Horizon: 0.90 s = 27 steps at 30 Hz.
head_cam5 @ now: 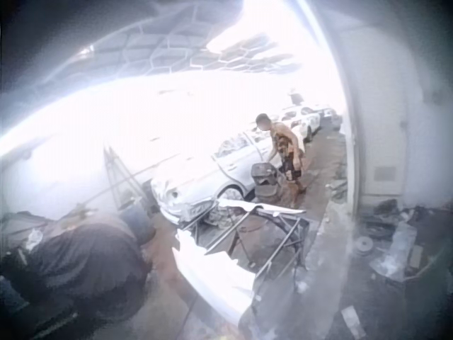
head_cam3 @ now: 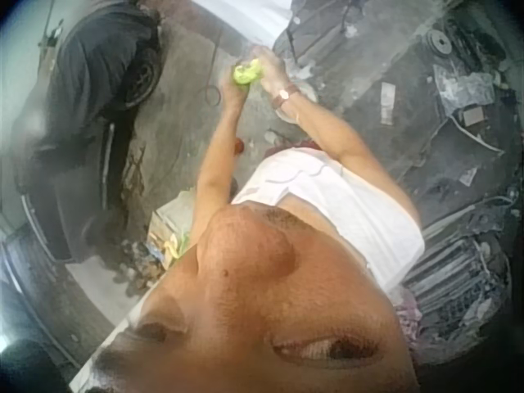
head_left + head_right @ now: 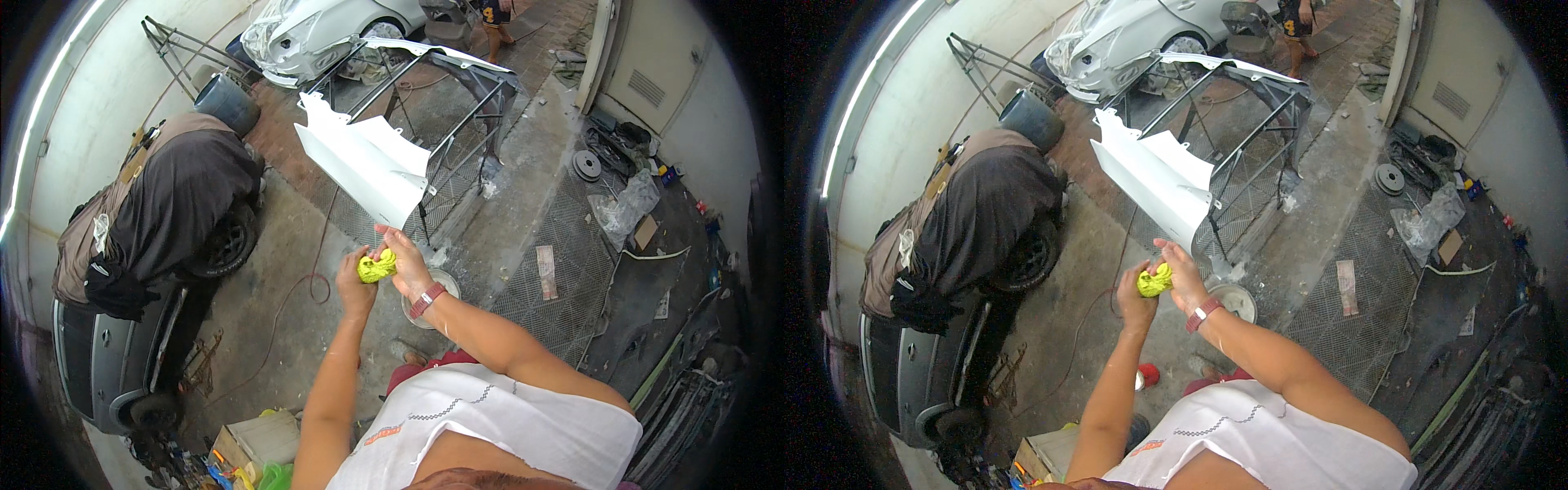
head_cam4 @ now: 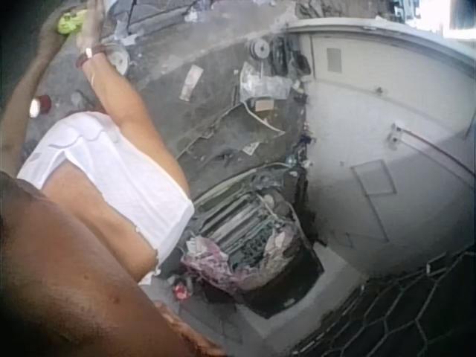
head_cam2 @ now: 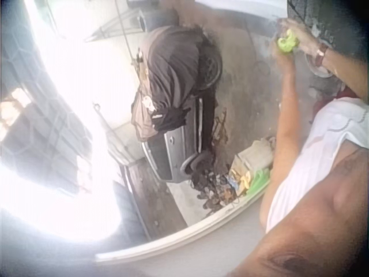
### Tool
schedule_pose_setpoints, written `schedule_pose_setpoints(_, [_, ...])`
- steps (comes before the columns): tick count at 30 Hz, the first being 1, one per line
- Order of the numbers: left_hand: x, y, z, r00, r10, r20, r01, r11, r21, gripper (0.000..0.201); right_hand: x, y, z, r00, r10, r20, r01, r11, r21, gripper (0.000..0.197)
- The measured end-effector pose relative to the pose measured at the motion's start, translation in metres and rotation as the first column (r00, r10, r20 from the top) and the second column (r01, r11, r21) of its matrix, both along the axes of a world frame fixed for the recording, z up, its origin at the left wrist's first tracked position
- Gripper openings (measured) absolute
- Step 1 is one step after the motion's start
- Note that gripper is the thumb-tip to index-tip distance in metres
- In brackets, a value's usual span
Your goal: The person scrubs a white car bumper with a black sponge, rinses it in a bucket, and wipes it dry with a yellow cloth. The bumper is handled and turned to clean multiple surfaces.
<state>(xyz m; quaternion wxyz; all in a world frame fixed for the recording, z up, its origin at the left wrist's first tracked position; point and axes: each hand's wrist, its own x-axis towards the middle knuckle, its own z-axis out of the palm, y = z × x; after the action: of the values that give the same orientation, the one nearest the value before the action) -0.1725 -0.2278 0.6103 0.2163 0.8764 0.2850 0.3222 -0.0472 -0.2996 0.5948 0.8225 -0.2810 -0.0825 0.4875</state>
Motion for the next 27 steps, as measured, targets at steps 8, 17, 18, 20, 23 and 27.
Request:
schedule_pose_setpoints(8, [-0.01, 0.018, 0.069, 0.975, -0.214, 0.068, 0.179, 0.924, 0.338, 0.042, -0.012, -0.028, 0.046, 0.866, 0.485, -0.121, -0.456, 0.866, 0.206, 0.1])
schedule_pose_setpoints(17, [-0.01, 0.035, 0.127, 0.719, -0.56, -0.412, 0.684, 0.464, 0.563, 0.053, -0.029, -0.045, 0.043, 0.554, 0.832, -0.016, -0.805, 0.541, 0.246, 0.072])
schedule_pose_setpoints(18, [-0.01, 0.038, 0.13, 0.68, -0.569, -0.463, 0.72, 0.401, 0.566, 0.054, -0.028, -0.044, 0.043, 0.532, 0.847, 0.025, -0.832, 0.517, 0.199, 0.069])
schedule_pose_setpoints(20, [-0.011, 0.046, 0.131, 0.622, -0.534, -0.572, 0.776, 0.329, 0.538, 0.056, -0.025, -0.039, 0.04, 0.515, 0.846, 0.139, -0.852, 0.523, -0.03, 0.058])
schedule_pose_setpoints(23, [-0.013, 0.059, 0.124, 0.544, -0.504, -0.671, 0.838, 0.288, 0.463, 0.06, -0.022, -0.029, 0.031, 0.533, 0.794, 0.292, -0.765, 0.6, -0.235, 0.046])
schedule_pose_setpoints(27, [-0.018, 0.066, 0.094, 0.441, -0.342, -0.83, 0.863, 0.414, 0.288, 0.069, -0.028, -0.014, 0.0, 0.465, 0.676, 0.571, -0.469, 0.736, -0.488, 0.043])
